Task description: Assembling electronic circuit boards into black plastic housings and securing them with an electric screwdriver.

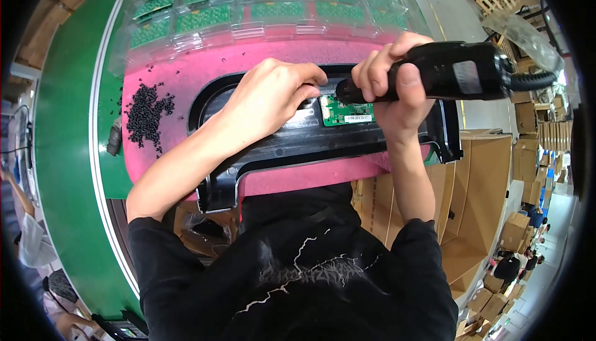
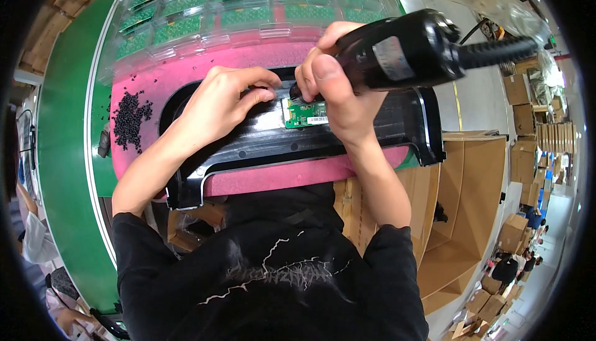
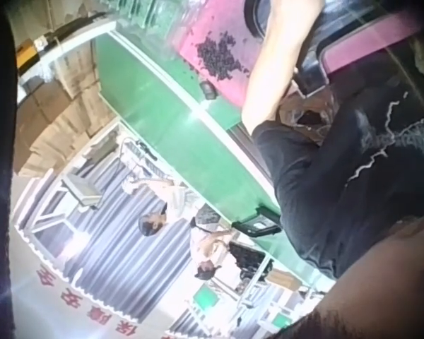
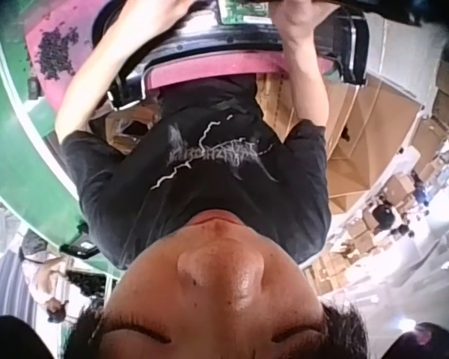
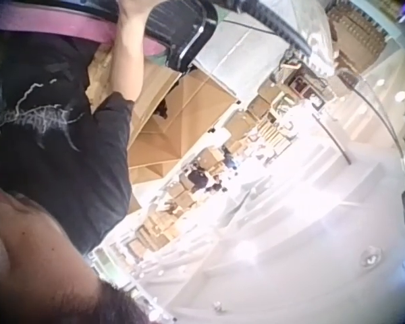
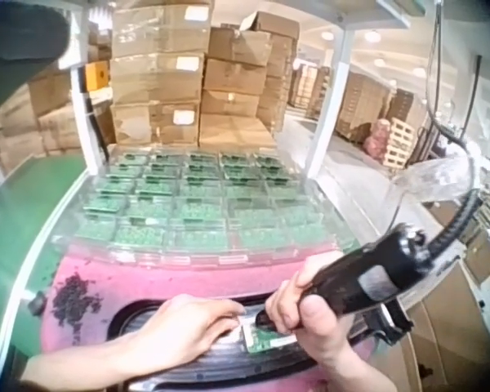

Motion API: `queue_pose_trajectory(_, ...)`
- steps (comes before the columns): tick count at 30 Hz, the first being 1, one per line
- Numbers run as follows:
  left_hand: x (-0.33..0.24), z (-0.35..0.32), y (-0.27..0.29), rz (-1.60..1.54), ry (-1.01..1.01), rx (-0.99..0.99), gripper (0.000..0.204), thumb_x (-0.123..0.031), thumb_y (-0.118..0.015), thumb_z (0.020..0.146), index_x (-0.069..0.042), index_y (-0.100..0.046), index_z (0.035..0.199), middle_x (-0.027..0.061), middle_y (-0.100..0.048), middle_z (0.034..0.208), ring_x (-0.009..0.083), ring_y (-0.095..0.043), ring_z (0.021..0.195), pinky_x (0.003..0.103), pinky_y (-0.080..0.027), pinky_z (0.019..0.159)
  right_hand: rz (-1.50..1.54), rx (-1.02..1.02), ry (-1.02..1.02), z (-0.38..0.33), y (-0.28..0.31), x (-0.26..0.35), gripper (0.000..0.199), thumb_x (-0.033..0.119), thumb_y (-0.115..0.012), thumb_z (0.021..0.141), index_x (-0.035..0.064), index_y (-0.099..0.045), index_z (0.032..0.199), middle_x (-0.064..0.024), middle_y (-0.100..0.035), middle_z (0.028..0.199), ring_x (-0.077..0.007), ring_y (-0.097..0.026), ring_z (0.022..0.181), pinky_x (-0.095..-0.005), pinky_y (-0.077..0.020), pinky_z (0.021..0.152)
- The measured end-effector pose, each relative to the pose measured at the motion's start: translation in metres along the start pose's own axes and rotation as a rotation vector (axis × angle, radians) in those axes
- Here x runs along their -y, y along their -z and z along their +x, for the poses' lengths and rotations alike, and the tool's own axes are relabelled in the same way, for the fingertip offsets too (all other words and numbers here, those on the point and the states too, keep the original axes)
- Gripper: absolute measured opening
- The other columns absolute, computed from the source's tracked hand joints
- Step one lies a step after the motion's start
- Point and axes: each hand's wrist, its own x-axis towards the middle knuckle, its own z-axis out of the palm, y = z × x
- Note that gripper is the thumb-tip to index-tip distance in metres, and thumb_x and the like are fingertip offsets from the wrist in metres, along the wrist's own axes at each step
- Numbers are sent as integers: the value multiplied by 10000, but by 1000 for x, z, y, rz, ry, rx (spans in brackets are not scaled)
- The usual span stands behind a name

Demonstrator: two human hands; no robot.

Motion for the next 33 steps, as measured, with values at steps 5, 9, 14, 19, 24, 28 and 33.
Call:
queue_pose_trajectory(5,-7,-3,9,48,83,79,130,-120,-620,864,-5,-638,922,204,-642,729,384,-645,715,409,-501,644,-204,-50,-106,-3,-6,0,219,172,-606,887,54,-478,1019,-29,-490,591,-129,-457,461,-298,-429,484)
queue_pose_trajectory(9,-5,5,-4,29,208,116,161,-132,-570,914,8,-648,897,169,-654,676,289,-673,628,383,-506,599,-393,-187,-51,-3,2,-13,412,130,-791,739,12,-609,1089,-17,-626,877,-118,-600,855,-287,-513,743)
queue_pose_trajectory(14,5,-8,-6,185,97,64,353,-216,-452,1012,29,-502,763,41,-391,543,110,-367,476,319,-271,437,-289,-75,-101,5,-8,-13,437,279,-788,701,-12,-596,965,-7,-575,774,-97,-526,751,-283,-464,681)
queue_pose_trajectory(19,12,-9,-16,170,23,16,336,-220,-463,1006,71,-498,841,83,-445,616,127,-405,546,320,-329,503,-230,-81,-49,7,-12,-21,352,179,-773,643,-12,-587,872,-28,-556,659,-101,-519,631,-294,-445,584)
queue_pose_trajectory(24,30,-2,-14,-36,105,165,102,-48,-604,904,30,-581,843,47,-587,690,84,-507,589,220,-408,544,-236,-121,-50,2,-9,-8,341,175,-769,648,-5,-578,866,-25,-548,662,-106,-522,632,-293,-437,583)
queue_pose_trajectory(28,14,-4,-14,-3,143,205,133,-71,-584,921,26,-585,830,38,-585,653,86,-528,566,222,-398,504,-208,-142,36,1,-13,-1,365,237,-755,687,-2,-553,875,-5,-499,669,-107,-489,654,-296,-414,595)
queue_pose_trajectory(33,-5,-6,-14,-63,137,117,137,-28,-586,895,85,-590,818,94,-636,669,121,-567,567,250,-420,523,-65,-237,49,2,-25,34,430,344,-745,746,7,-496,843,28,-405,678,-79,-408,647,-266,-356,565)
